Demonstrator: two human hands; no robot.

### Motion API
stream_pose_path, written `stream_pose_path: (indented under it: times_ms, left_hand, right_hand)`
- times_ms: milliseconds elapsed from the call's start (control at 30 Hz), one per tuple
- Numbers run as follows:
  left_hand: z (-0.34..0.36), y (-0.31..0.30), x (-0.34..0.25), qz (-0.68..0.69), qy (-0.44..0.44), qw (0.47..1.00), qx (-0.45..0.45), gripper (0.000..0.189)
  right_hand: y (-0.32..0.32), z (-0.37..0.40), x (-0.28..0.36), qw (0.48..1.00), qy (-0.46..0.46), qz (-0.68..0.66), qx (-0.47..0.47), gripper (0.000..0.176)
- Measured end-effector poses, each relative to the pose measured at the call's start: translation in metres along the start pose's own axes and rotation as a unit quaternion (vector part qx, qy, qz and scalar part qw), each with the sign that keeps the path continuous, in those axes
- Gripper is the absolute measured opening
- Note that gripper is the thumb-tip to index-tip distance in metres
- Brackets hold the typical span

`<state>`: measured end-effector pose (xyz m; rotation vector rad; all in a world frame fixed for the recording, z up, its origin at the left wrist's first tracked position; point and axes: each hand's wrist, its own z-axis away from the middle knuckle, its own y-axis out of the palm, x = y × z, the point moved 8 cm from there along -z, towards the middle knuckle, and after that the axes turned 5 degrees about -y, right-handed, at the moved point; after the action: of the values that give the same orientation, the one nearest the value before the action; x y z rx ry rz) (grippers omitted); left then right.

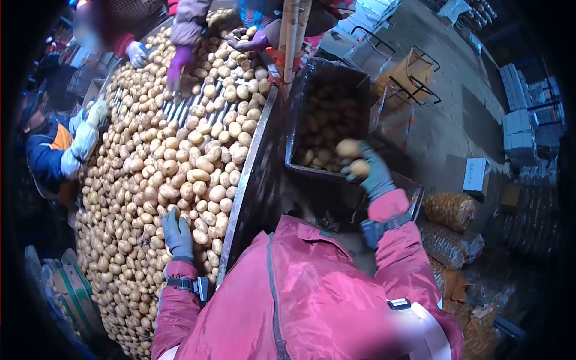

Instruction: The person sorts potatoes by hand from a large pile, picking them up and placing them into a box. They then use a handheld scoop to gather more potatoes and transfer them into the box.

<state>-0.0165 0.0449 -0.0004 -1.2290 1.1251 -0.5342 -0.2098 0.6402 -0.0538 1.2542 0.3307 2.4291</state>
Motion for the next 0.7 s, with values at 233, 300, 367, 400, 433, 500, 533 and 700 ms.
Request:
stream_pose_path:
  times_ms: [233, 300, 367, 400, 433, 500, 533, 700]
  left_hand:
    - [0.0, 0.0, -0.002, 0.003, -0.003, 1.0, -0.009, 0.041]
    - [0.0, -0.002, -0.006, -0.001, -0.011, 1.0, -0.007, 0.041]
    - [0.003, -0.002, -0.005, -0.012, -0.011, 1.0, -0.011, 0.04]
    - [0.004, -0.004, -0.006, -0.015, -0.01, 1.0, -0.01, 0.04]
    - [0.007, -0.003, -0.007, -0.019, -0.016, 1.0, 0.003, 0.04]
    - [0.01, 0.0, -0.005, -0.025, -0.023, 0.999, 0.016, 0.039]
    - [0.011, 0.004, -0.004, -0.027, -0.015, 0.999, 0.012, 0.039]
    - [0.017, 0.008, -0.008, -0.043, 0.011, 0.999, -0.021, 0.039]
  right_hand:
    - [-0.2, -0.06, -0.024, 0.984, 0.012, -0.136, -0.112, 0.035]
    - [-0.154, -0.047, -0.043, 0.984, -0.007, -0.142, -0.111, 0.031]
    - [-0.126, -0.052, -0.058, 0.981, 0.007, -0.192, -0.036, 0.03]
    - [-0.087, -0.042, -0.048, 0.982, 0.001, -0.186, -0.029, 0.03]
    - [-0.053, -0.031, -0.037, 0.984, -0.006, -0.179, -0.023, 0.029]
    - [-0.013, -0.018, -0.024, 0.989, -0.025, -0.149, 0.0, 0.029]
    - [0.005, -0.014, -0.015, 0.992, -0.046, -0.117, 0.026, 0.028]
    - [0.048, -0.005, -0.017, 0.966, 0.045, -0.239, 0.087, 0.038]
